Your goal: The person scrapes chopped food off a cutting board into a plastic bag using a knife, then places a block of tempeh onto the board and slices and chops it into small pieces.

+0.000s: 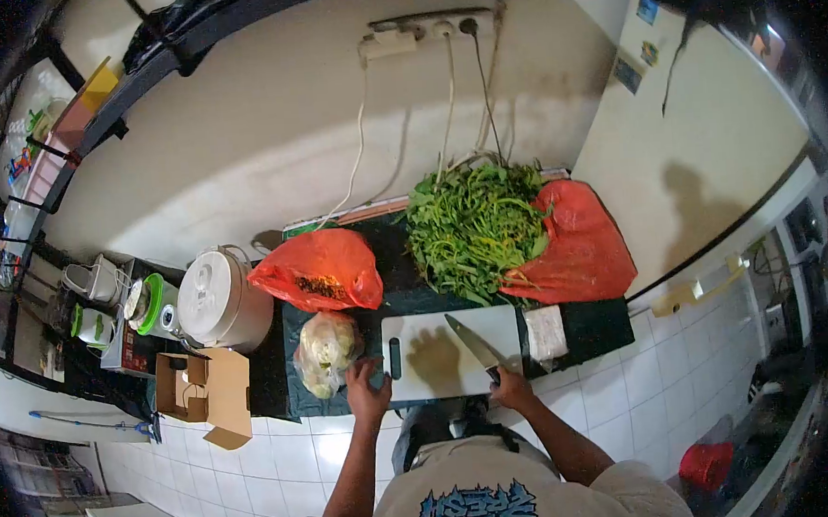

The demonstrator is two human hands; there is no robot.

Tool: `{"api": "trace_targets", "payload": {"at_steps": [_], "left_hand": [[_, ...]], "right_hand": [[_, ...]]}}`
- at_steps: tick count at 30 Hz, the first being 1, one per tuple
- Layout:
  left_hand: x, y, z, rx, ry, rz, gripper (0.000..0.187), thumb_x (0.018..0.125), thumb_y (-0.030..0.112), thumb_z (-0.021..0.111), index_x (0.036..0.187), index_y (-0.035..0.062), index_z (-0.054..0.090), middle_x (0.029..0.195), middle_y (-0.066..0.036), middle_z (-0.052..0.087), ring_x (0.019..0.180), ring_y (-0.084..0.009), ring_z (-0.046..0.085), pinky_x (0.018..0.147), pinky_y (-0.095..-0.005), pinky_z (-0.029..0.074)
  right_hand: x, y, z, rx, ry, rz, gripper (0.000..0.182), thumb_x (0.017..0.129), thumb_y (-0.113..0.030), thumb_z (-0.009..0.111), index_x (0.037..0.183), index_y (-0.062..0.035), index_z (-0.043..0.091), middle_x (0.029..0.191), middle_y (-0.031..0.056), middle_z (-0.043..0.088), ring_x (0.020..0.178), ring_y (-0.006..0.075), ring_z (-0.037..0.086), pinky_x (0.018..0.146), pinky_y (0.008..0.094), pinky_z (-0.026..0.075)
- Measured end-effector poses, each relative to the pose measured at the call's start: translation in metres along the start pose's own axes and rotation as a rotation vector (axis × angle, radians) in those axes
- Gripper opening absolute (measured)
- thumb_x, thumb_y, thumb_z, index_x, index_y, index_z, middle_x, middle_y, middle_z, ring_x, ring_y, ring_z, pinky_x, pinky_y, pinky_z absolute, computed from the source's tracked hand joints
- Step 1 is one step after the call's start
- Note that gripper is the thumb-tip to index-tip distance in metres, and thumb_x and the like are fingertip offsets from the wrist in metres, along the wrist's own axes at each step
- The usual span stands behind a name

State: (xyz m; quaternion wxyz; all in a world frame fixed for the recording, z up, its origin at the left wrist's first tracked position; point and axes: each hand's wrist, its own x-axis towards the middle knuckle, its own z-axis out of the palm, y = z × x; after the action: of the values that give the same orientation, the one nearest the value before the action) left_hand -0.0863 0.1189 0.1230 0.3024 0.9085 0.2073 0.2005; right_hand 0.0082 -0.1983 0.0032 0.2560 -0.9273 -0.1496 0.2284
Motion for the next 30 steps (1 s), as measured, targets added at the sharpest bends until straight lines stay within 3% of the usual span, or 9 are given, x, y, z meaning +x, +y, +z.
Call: {"api": "trace_targets", "payload": {"at_steps": [5, 7, 10, 13, 19, 23, 27, 28, 30], "left_hand": [[0.025, -0.015, -0.029, 0.388, 0.414, 0.087, 0.045, 0.066, 0.016, 0.075, 0.109, 0.011, 0.062, 0.111, -0.018, 0.056, 0.106, -0.0401, 0.052, 0.09, -0.0455, 0.044], [0.036, -0.027, -0.038, 0.411, 0.397, -0.077, 0.052, 0.065, 0.018, 0.076, 0.114, 0.0121, 0.059, 0.113, -0.017, 0.056, 0.108, -0.0388, 0.053, 0.09, -0.0469, 0.044], [0.042, -0.068, -0.032, 0.208, 0.095, -0.317, 0.057, 0.067, 0.022, 0.078, 0.119, 0.0126, 0.057, 0.11, -0.013, 0.061, 0.1, -0.0324, 0.06, 0.081, -0.0444, 0.05], [0.034, -0.1, -0.015, 0.208, -0.154, -0.35, 0.058, 0.069, 0.022, 0.078, 0.121, 0.0116, 0.056, 0.104, -0.014, 0.064, 0.092, -0.0324, 0.063, 0.077, -0.043, 0.051], [0.01, -0.062, 0.0, 0.093, -0.078, -0.333, 0.057, 0.071, 0.019, 0.076, 0.123, 0.0093, 0.052, 0.102, -0.016, 0.061, 0.093, -0.0344, 0.061, 0.079, -0.044, 0.049], [0.002, 0.006, 0.03, 0.048, 0.045, -0.025, 0.057, 0.07, 0.017, 0.075, 0.121, 0.0077, 0.051, 0.104, -0.017, 0.055, 0.096, -0.036, 0.055, 0.081, -0.0455, 0.046], [0.019, 0.066, 0.075, -0.127, -0.176, 0.248, 0.048, 0.071, 0.014, 0.074, 0.116, 0.01, 0.056, 0.099, -0.011, 0.058, 0.094, -0.0308, 0.056, 0.082, -0.0419, 0.047], [0.023, 0.079, 0.091, -0.191, -0.317, 0.262, 0.045, 0.072, 0.013, 0.073, 0.115, 0.014, 0.058, 0.097, -0.01, 0.059, 0.094, -0.0293, 0.056, 0.082, -0.0407, 0.047], [0.035, 0.098, 0.131, -0.215, -0.522, 0.428, 0.046, 0.072, 0.014, 0.073, 0.116, 0.0166, 0.058, 0.101, -0.011, 0.06, 0.1, -0.0314, 0.055, 0.085, -0.0416, 0.047]], "right_hand": [[-0.007, 0.019, 0.015, 0.006, 0.076, -0.033, 0.04, 0.076, -0.025, 0.066, 0.107, -0.0005, 0.058, 0.095, 0.0242, 0.064, 0.09, 0.0437, 0.061, 0.082, 0.0481, 0.05], [-0.006, 0.01, 0.009, -0.004, 0.265, -0.174, 0.035, 0.075, -0.022, 0.067, 0.102, -0.001, 0.061, 0.096, 0.0234, 0.063, 0.092, 0.0417, 0.059, 0.084, 0.0478, 0.048], [0.011, 0.008, 0.019, -0.09, 0.228, -0.177, 0.032, 0.074, -0.02, 0.067, 0.099, -0.0003, 0.062, 0.099, 0.0244, 0.061, 0.095, 0.0398, 0.057, 0.088, 0.0482, 0.047], [0.016, -0.012, 0.007, -0.13, 0.072, -0.076, 0.034, 0.074, -0.019, 0.066, 0.102, 0.0, 0.062, 0.105, 0.0257, 0.059, 0.1, 0.0394, 0.056, 0.09, 0.0488, 0.045], [0.026, -0.013, 0.029, -0.046, 0.105, -0.019, 0.034, 0.077, -0.02, 0.065, 0.106, -0.0015, 0.061, 0.096, 0.0242, 0.062, 0.093, 0.0403, 0.06, 0.085, 0.0487, 0.048], [0.003, -0.009, 0.006, 0.139, 0.156, 0.111, 0.029, 0.079, -0.019, 0.061, 0.102, -0.0004, 0.058, 0.085, 0.0231, 0.063, 0.082, 0.0413, 0.062, 0.074, 0.0515, 0.048], [-0.039, 0.041, 0.023, 0.442, 0.461, 0.107, 0.026, 0.085, -0.023, 0.057, 0.095, 0.0014, 0.057, 0.077, 0.0197, 0.06, 0.071, 0.0346, 0.06, 0.067, 0.0432, 0.047], [-0.058, 0.038, 0.011, 0.829, 0.507, 0.103, 0.025, 0.087, -0.022, 0.057, 0.094, 0.0023, 0.058, 0.07, 0.0143, 0.055, 0.063, 0.0247, 0.053, 0.062, 0.0394, 0.044], [-0.083, 0.052, 0.004, 0.716, 0.524, 0.182, 0.024, 0.087, -0.021, 0.057, 0.093, 0.0025, 0.058, 0.068, 0.0106, 0.054, 0.062, 0.0203, 0.05, 0.059, 0.0367, 0.042]]}}
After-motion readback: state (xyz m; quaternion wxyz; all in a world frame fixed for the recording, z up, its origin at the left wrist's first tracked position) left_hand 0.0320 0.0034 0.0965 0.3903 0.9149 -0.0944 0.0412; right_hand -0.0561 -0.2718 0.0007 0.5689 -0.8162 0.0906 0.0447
